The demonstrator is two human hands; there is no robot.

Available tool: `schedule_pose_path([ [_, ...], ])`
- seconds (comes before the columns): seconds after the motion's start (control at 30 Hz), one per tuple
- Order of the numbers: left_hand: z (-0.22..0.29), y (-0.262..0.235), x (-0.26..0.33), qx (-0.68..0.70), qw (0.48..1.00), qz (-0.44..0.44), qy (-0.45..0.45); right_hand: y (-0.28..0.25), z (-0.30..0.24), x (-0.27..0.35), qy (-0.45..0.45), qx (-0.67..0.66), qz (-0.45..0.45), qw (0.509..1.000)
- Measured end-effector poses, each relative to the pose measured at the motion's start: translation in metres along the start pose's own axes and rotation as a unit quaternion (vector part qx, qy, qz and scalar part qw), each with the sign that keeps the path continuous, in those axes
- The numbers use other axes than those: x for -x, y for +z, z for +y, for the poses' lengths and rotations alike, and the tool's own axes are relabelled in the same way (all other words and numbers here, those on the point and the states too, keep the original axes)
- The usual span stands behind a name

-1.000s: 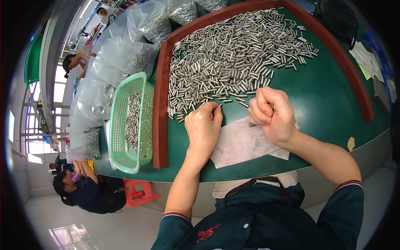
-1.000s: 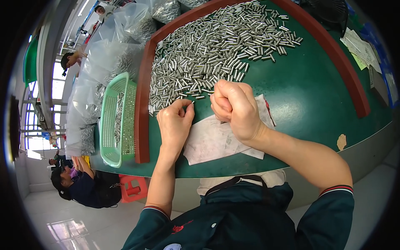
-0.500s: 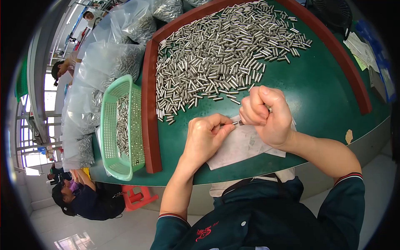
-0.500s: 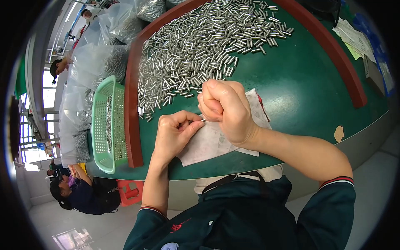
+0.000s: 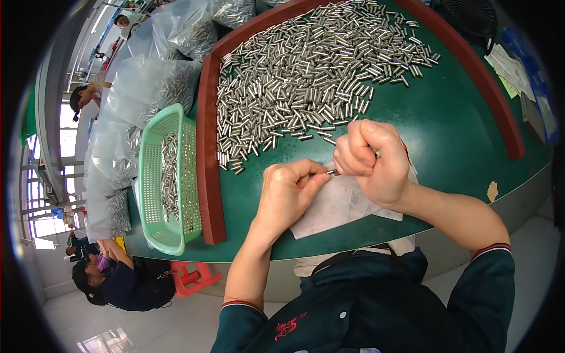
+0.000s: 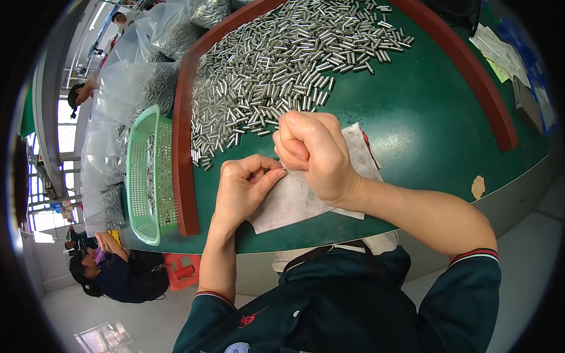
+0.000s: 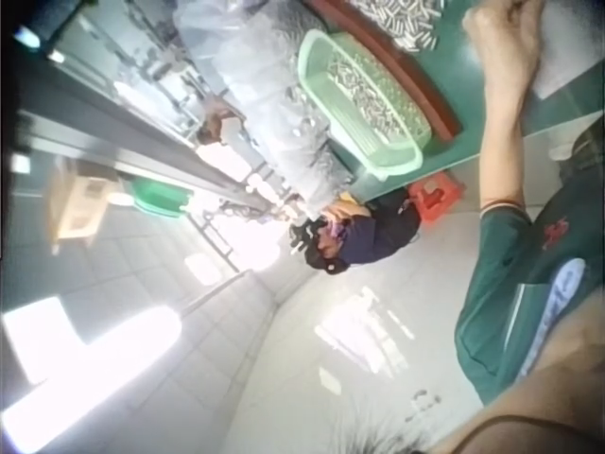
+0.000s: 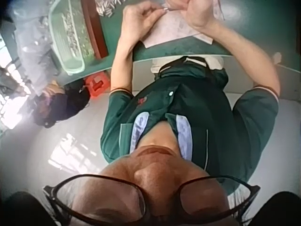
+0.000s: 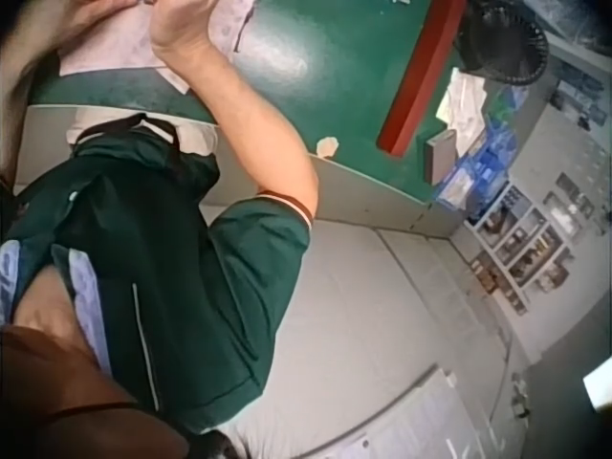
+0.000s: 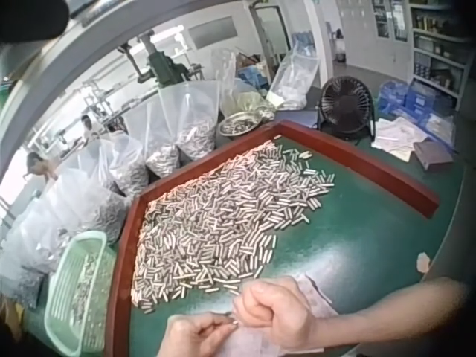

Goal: The person is using a small tool to clean or inspect small cylindrical metal parts at a workbench.

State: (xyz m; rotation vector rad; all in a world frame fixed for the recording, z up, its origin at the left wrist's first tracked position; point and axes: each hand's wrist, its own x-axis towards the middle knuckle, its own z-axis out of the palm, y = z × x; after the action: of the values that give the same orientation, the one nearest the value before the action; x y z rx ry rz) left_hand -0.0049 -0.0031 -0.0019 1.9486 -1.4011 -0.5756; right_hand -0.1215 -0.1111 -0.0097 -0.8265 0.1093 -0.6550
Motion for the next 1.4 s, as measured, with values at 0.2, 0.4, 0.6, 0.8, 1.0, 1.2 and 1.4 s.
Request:
schedule_pose_path([
  [0.2,0.000,0.000,0.000,0.003,1.000,-0.001,-0.005,0.000,0.001,0.000,0.002,-0.001,0.001,1.000],
  [0.4,0.004,-0.002,-0.002,-0.004,1.000,-0.008,-0.020,0.006,0.002,0.002,-0.008,0.035,0.000,0.999],
  [0.6,0.007,-0.002,-0.004,-0.018,1.000,-0.015,-0.014,0.009,0.003,0.001,-0.018,0.059,0.007,0.998],
  [0.8,0.007,-0.006,0.002,0.086,0.994,0.030,-0.062,0.002,-0.004,0.002,-0.018,0.043,-0.015,0.999],
  [1.0,-0.017,-0.021,-0.004,0.656,0.725,-0.087,-0.190,0.002,-0.007,0.006,0.012,0.026,-0.019,0.999],
  [1.2,-0.027,-0.024,-0.007,0.691,0.691,-0.092,-0.194,0.002,-0.004,0.001,0.018,0.025,-0.005,1.000],
  [1.4,-0.016,-0.024,-0.011,0.674,0.702,-0.040,-0.225,0.000,-0.005,-0.002,0.012,0.031,-0.003,0.999],
])
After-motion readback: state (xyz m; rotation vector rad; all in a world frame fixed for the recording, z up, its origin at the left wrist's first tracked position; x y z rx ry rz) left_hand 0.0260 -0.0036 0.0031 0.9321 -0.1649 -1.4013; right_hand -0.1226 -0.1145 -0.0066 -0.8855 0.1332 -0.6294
